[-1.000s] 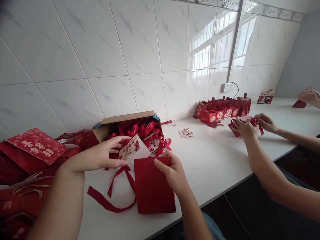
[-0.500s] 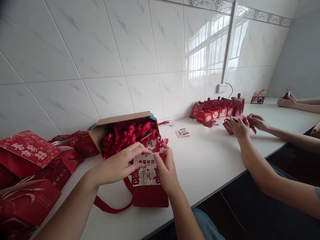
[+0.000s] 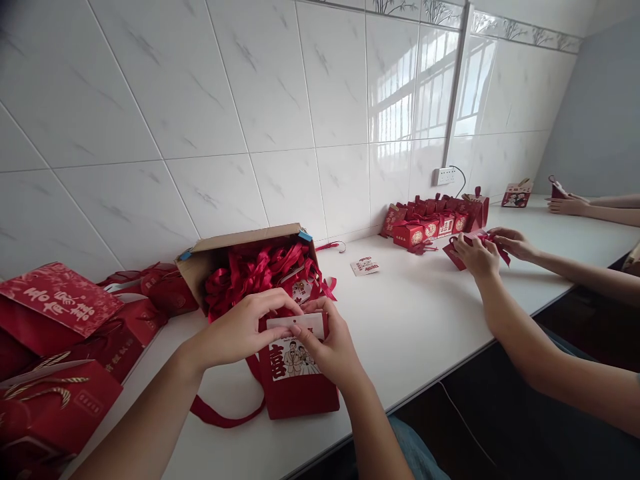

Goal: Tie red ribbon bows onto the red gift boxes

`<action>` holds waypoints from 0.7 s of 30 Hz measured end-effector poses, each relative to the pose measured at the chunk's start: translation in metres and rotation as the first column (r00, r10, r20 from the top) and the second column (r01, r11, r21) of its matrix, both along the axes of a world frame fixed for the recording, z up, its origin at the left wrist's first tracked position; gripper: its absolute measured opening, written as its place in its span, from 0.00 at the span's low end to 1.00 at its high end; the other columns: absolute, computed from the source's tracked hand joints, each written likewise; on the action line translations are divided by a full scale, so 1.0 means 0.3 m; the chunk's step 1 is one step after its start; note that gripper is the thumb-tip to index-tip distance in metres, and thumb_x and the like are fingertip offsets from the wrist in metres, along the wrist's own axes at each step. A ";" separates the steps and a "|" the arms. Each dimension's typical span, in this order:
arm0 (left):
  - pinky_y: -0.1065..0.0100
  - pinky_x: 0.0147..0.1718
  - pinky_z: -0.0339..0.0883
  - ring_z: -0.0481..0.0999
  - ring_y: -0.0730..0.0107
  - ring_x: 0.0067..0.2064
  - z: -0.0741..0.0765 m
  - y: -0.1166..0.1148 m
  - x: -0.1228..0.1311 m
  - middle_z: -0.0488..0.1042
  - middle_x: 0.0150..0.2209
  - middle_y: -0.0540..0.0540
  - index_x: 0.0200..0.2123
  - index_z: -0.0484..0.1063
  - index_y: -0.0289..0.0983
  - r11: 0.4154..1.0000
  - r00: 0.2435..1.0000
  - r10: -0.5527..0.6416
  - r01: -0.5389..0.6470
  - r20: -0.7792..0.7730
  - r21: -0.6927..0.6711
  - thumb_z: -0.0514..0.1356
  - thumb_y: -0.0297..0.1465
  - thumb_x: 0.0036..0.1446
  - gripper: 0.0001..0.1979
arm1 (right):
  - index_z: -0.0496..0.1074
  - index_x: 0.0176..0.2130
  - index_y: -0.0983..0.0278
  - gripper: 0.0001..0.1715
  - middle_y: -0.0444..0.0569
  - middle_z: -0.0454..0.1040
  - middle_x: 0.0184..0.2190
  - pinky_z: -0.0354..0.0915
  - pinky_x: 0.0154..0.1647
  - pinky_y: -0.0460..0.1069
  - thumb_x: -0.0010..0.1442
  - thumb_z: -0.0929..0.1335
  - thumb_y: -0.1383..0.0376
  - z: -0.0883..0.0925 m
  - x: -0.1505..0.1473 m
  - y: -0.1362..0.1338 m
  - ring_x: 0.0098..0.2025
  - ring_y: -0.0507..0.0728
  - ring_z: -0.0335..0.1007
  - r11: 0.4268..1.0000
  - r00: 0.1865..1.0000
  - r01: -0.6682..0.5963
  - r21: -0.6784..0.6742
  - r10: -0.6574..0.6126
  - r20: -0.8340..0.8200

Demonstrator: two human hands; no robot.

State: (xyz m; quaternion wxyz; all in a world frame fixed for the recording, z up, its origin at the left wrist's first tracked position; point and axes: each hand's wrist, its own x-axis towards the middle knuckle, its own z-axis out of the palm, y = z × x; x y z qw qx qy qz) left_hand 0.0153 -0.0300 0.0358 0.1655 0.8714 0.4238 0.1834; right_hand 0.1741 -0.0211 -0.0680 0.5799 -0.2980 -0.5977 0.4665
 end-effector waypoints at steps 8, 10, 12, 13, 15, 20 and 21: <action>0.69 0.32 0.64 0.70 0.66 0.40 0.012 -0.001 -0.015 0.71 0.41 0.50 0.37 0.71 0.43 0.998 0.997 0.060 -0.061 -0.044 -0.025 0.57 0.32 0.56 0.05 | 0.62 0.39 0.61 0.19 0.48 0.66 0.46 0.64 0.30 0.46 0.53 0.71 0.55 -0.001 0.000 0.005 0.34 0.52 0.65 0.999 0.999 -0.044 -0.013 0.044 -0.006; 0.70 0.31 0.64 0.70 0.67 0.39 0.016 -0.002 -0.014 0.71 0.39 0.50 0.36 0.71 0.42 0.998 0.997 0.061 -0.063 -0.055 -0.028 0.57 0.33 0.56 0.05 | 0.63 0.39 0.61 0.19 0.48 0.67 0.45 0.64 0.31 0.46 0.53 0.71 0.55 -0.001 -0.001 0.005 0.35 0.53 0.66 0.999 0.999 -0.046 -0.011 0.046 -0.001; 0.69 0.31 0.63 0.70 0.67 0.38 0.020 -0.004 -0.015 0.71 0.38 0.49 0.35 0.71 0.41 0.998 0.997 0.051 -0.053 -0.059 -0.022 0.57 0.33 0.55 0.05 | 0.63 0.39 0.61 0.19 0.48 0.68 0.42 0.64 0.31 0.46 0.53 0.71 0.55 -0.002 -0.002 0.004 0.35 0.53 0.66 0.999 0.999 -0.039 -0.004 0.039 0.015; 0.69 0.31 0.63 0.70 0.67 0.38 0.021 -0.004 -0.015 0.71 0.37 0.49 0.35 0.71 0.41 0.999 0.997 0.045 -0.046 -0.058 -0.018 0.57 0.33 0.55 0.05 | 0.63 0.39 0.61 0.19 0.47 0.68 0.41 0.63 0.31 0.46 0.53 0.71 0.55 -0.002 -0.002 0.003 0.34 0.53 0.66 0.999 0.999 -0.036 -0.001 0.036 0.021; 0.69 0.32 0.63 0.69 0.67 0.38 0.025 -0.004 -0.017 0.71 0.37 0.49 0.35 0.71 0.41 0.999 0.997 0.038 -0.038 -0.060 -0.013 0.57 0.32 0.56 0.05 | 0.63 0.39 0.61 0.20 0.46 0.69 0.39 0.64 0.31 0.46 0.52 0.71 0.55 -0.003 -0.002 0.003 0.34 0.53 0.66 0.999 0.999 -0.031 0.005 0.031 0.028; 0.69 0.32 0.63 0.69 0.67 0.37 0.030 -0.005 -0.022 0.71 0.37 0.50 0.36 0.70 0.42 0.999 0.996 0.036 -0.037 -0.079 -0.010 0.57 0.33 0.56 0.05 | 0.63 0.40 0.60 0.21 0.46 0.68 0.39 0.65 0.34 0.47 0.52 0.71 0.55 -0.004 0.001 0.005 0.35 0.54 0.67 1.000 0.999 -0.017 0.021 0.016 0.038; 0.69 0.32 0.63 0.69 0.67 0.37 0.031 -0.006 -0.022 0.71 0.37 0.49 0.36 0.70 0.41 0.999 0.996 0.036 -0.036 -0.080 -0.007 0.57 0.33 0.56 0.05 | 0.63 0.41 0.60 0.21 0.46 0.68 0.39 0.65 0.34 0.47 0.52 0.71 0.55 -0.003 0.001 0.006 0.35 0.54 0.67 1.000 0.999 -0.013 0.026 0.011 0.042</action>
